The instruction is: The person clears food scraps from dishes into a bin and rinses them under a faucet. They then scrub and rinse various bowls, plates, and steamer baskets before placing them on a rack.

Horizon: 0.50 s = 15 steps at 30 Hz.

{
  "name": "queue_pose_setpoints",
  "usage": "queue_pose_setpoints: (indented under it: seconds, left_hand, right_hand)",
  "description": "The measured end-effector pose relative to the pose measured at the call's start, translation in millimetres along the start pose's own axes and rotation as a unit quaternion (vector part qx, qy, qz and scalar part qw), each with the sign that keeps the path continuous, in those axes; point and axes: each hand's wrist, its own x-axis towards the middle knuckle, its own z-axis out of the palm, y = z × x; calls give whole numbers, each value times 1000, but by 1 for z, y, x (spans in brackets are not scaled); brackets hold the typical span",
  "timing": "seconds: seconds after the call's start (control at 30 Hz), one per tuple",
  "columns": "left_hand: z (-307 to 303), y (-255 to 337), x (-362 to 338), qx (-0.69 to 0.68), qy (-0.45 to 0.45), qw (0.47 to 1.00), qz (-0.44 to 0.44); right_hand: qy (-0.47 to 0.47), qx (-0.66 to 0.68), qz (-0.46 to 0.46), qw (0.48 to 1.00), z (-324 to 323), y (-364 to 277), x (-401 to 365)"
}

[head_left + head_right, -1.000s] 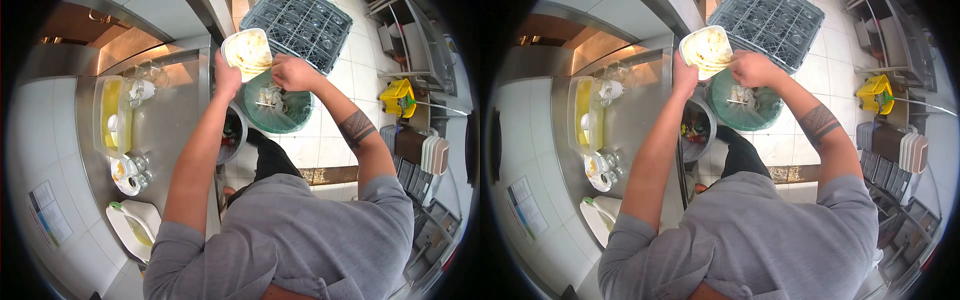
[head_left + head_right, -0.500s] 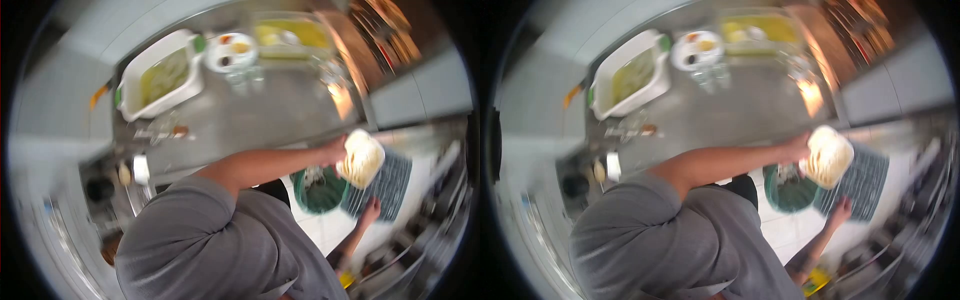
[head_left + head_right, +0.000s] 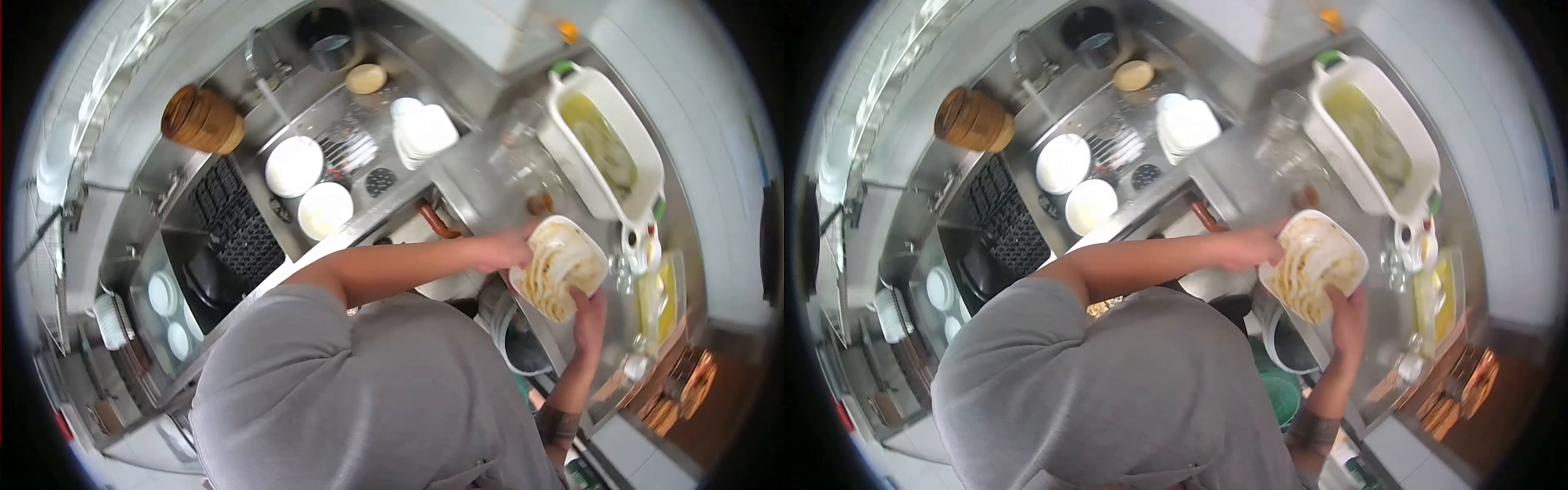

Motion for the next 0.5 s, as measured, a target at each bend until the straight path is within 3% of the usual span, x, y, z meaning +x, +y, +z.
queue_pose_setpoints:
  seconds: [0.1, 0.2, 0.3, 0.33, 0.37, 0.43, 0.5]
  left_hand:
    - [-84, 33, -82, 17, 119, 992, 38]
    - [-169, 74, -179, 55, 228, 972, 31]
    - [-252, 59, -247, 82, 288, 953, 35]
    - [-265, 66, -267, 87, 286, 953, 45]
    - [-279, 60, -280, 54, 309, 949, 35]
    - [-312, 40, -292, 22, 325, 945, 27]
    - [-339, 11, -294, -18, 402, 912, 74]
  right_hand:
    - [-66, -110, -31, 991, 122, -59, 53]
    - [-161, -168, -30, 972, 243, -68, 119]
    - [-281, -101, -10, 954, 357, -48, 163]
    - [-293, -88, 113, 945, 391, -65, 158]
    - [-327, -30, 48, 943, 416, -45, 169]
    - [-365, -55, 102, 924, 458, -42, 176]
    - [-346, -92, 89, 930, 487, -38, 179]
